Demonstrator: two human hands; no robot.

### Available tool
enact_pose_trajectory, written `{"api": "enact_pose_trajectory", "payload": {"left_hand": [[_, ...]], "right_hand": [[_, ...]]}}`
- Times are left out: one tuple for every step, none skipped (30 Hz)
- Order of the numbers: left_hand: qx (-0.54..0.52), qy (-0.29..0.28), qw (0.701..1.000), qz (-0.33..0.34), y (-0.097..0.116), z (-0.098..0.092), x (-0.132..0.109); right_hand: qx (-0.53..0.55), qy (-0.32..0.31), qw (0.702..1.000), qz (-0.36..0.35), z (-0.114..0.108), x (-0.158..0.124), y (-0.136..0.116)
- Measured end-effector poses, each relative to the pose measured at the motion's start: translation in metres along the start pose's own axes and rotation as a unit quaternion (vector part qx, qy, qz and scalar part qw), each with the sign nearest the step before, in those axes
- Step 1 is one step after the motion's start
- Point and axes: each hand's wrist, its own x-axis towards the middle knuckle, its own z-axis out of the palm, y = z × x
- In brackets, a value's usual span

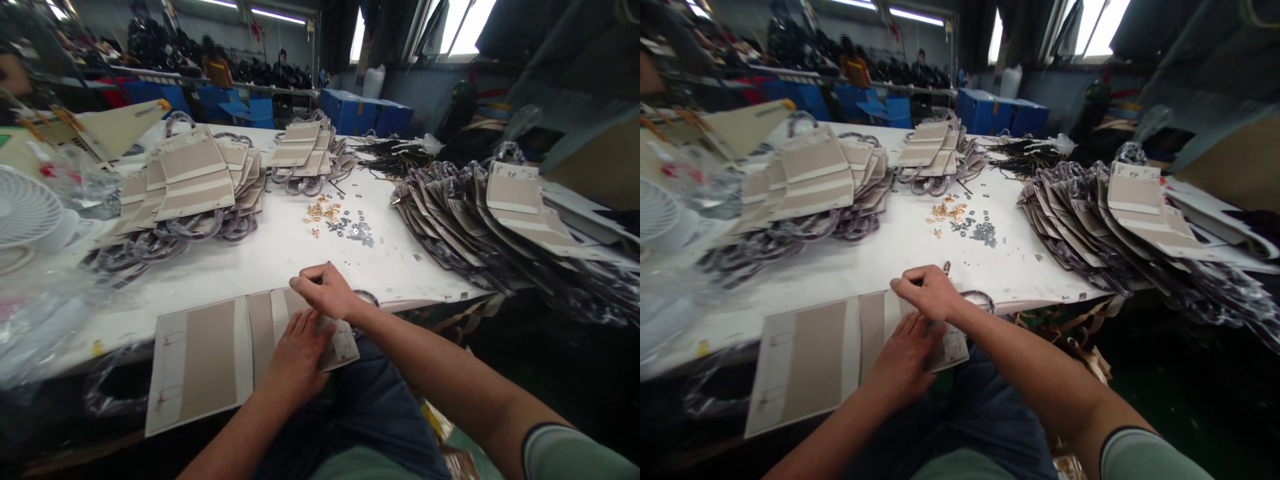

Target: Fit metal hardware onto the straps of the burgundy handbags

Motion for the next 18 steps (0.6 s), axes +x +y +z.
{"api": "enact_pose_trajectory", "payload": {"left_hand": [[-0.01,0.004,1.0,0.001,0.0,0.0,0.0],[-0.019,0.009,1.0,0.004,0.0,0.0,0.0],[-0.027,0.013,1.0,0.007,0.0,0.0,0.0],[-0.034,0.016,0.999,0.01,0.0,0.0,0.0],[-0.04,0.017,0.999,0.011,0.0,-0.001,0.0],[-0.045,0.017,0.999,0.011,-0.001,-0.001,0.0],[-0.048,0.017,0.999,0.009,-0.001,-0.001,0.0],[-0.051,0.017,0.999,0.007,-0.001,-0.001,0.001],[-0.053,0.017,0.998,0.006,-0.001,-0.001,0.001],[-0.053,0.017,0.998,0.004,-0.002,-0.001,0.001],[-0.05,0.016,0.999,0.004,-0.002,-0.001,0.0],[-0.047,0.013,0.999,0.004,-0.003,0.0,0.0],[-0.043,0.01,0.999,0.004,-0.004,0.0,-0.001],[-0.039,0.007,0.999,0.003,-0.004,0.001,-0.001],[-0.035,0.003,0.999,0.002,-0.005,0.003,-0.002],[-0.032,-0.002,0.999,0.002,-0.005,0.004,-0.002],[-0.029,-0.007,1.0,0.001,-0.006,0.005,-0.002],[-0.027,-0.013,1.0,0.0,-0.006,0.005,-0.002]], "right_hand": [[-0.012,-0.015,1.0,-0.003,0.002,0.0,0.001],[-0.023,-0.025,0.999,-0.005,0.004,-0.001,0.002],[-0.03,-0.03,0.999,-0.005,0.005,-0.001,0.004],[-0.035,-0.03,0.999,-0.005,0.005,-0.002,0.005],[-0.037,-0.031,0.999,-0.008,0.005,-0.003,0.007],[-0.039,-0.034,0.999,-0.013,0.005,-0.004,0.008],[-0.044,-0.04,0.998,-0.021,0.004,-0.005,0.01],[-0.051,-0.047,0.997,-0.031,0.002,-0.006,0.011],[-0.056,-0.052,0.996,-0.039,0.0,-0.007,0.013],[-0.058,-0.052,0.996,-0.045,-0.001,-0.008,0.014],[-0.055,-0.045,0.996,-0.046,-0.004,-0.01,0.015],[-0.045,-0.032,0.998,-0.042,-0.006,-0.011,0.015],[-0.029,-0.014,0.999,-0.034,-0.009,-0.012,0.015],[-0.006,0.007,1.0,-0.026,-0.011,-0.014,0.014],[0.02,0.032,0.999,-0.022,-0.014,-0.015,0.014],[0.046,0.058,0.997,-0.025,-0.015,-0.016,0.014],[0.07,0.083,0.994,-0.032,-0.016,-0.018,0.015],[0.09,0.106,0.989,-0.042,-0.016,-0.019,0.017]]}}
